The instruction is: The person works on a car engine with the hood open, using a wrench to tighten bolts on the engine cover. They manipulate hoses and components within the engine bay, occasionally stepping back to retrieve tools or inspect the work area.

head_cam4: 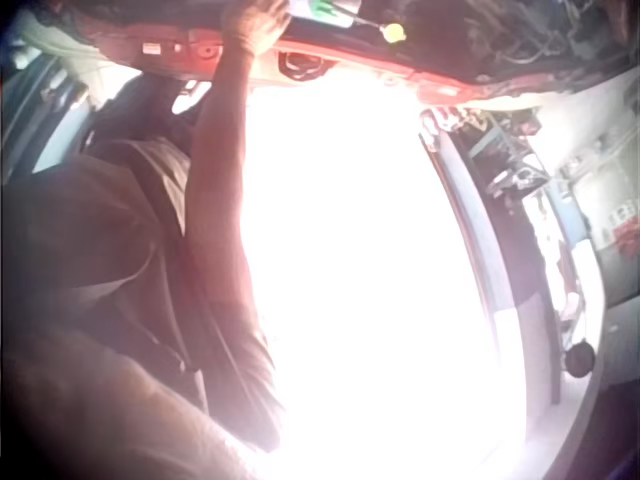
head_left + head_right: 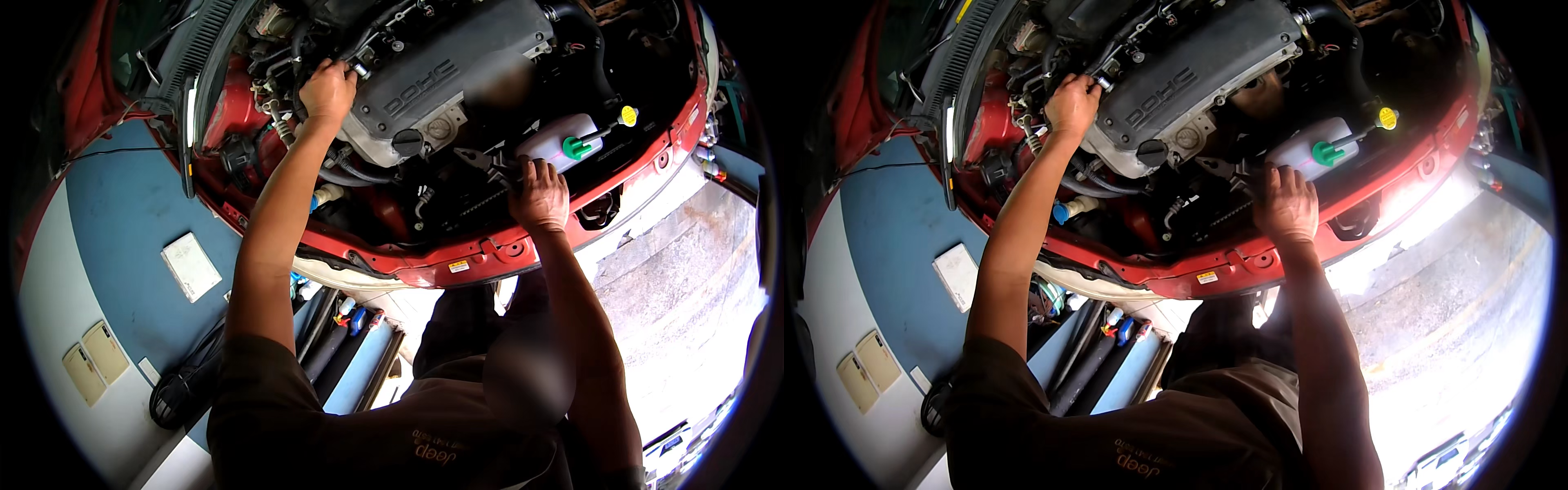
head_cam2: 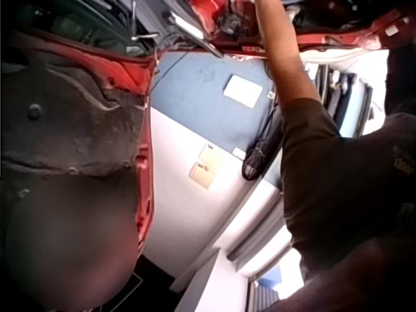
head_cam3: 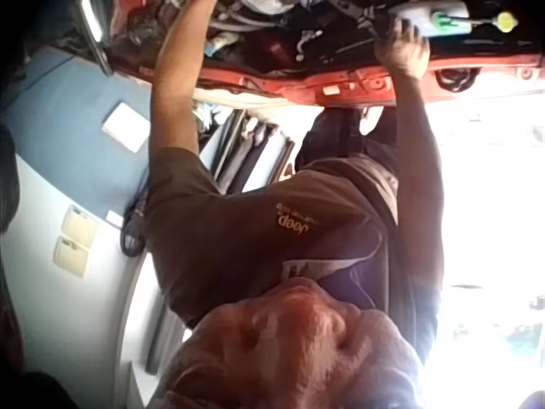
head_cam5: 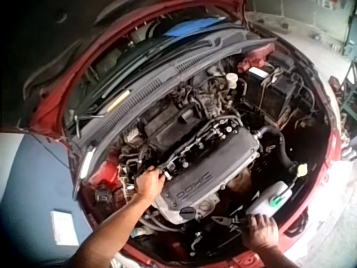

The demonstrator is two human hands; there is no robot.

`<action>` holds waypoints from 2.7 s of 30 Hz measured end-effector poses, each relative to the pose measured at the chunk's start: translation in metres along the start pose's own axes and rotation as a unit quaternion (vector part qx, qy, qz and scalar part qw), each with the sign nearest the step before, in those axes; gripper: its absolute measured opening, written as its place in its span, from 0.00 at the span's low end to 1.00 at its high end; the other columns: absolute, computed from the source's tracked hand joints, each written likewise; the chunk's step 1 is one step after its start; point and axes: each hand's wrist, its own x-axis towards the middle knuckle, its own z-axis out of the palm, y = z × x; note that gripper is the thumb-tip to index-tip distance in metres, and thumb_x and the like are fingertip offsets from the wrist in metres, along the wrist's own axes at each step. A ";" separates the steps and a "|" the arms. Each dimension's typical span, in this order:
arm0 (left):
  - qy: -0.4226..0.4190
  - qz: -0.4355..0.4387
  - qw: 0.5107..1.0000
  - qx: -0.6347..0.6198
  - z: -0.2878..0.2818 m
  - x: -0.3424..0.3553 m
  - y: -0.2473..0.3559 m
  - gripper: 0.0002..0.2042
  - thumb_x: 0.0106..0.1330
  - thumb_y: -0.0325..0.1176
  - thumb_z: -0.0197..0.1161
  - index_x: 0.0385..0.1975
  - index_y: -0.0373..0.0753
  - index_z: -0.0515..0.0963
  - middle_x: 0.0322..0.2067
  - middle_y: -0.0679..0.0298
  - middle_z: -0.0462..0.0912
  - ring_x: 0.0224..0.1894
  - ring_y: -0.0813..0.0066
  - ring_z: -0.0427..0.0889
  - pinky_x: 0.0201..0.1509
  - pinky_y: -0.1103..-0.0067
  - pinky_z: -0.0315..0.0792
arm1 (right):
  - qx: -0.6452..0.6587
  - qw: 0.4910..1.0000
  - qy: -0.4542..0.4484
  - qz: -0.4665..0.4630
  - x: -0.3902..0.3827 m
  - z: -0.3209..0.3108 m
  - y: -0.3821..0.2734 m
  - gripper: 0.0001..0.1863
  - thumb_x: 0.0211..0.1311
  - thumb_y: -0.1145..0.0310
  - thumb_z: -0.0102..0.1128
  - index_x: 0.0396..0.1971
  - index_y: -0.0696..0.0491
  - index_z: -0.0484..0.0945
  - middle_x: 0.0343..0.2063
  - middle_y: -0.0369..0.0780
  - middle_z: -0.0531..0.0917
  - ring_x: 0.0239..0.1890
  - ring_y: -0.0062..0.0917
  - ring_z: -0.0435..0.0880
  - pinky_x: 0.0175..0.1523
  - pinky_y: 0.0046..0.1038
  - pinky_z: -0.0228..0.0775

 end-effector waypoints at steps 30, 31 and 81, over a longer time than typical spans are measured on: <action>-0.172 -0.097 0.978 0.073 -0.025 0.037 0.031 0.22 0.58 0.34 0.63 0.55 0.48 0.73 0.58 0.63 0.75 0.58 0.52 0.78 0.57 0.62 0.77 | 0.008 1.000 -0.008 0.012 -0.002 -0.009 0.001 0.25 0.52 0.60 0.63 0.51 0.51 0.74 0.40 0.42 0.79 0.45 0.37 0.79 0.48 0.39 0.71; -0.196 -0.122 0.970 0.074 -0.030 0.036 0.023 0.23 0.58 0.34 0.63 0.56 0.48 0.73 0.59 0.62 0.73 0.60 0.52 0.76 0.58 0.62 0.76 | 0.018 1.000 0.000 0.001 -0.001 -0.008 -0.005 0.25 0.52 0.61 0.63 0.51 0.51 0.74 0.41 0.42 0.79 0.46 0.37 0.79 0.48 0.39 0.71; -0.139 -0.046 0.988 -0.042 -0.012 0.008 -0.011 0.14 0.65 0.43 0.62 0.39 0.41 0.87 0.37 0.53 0.87 0.41 0.52 0.86 0.48 0.66 0.79 | -0.005 0.999 -0.037 0.015 -0.003 -0.001 -0.002 0.32 0.48 0.57 0.69 0.56 0.48 0.71 0.43 0.42 0.79 0.49 0.38 0.79 0.53 0.40 0.71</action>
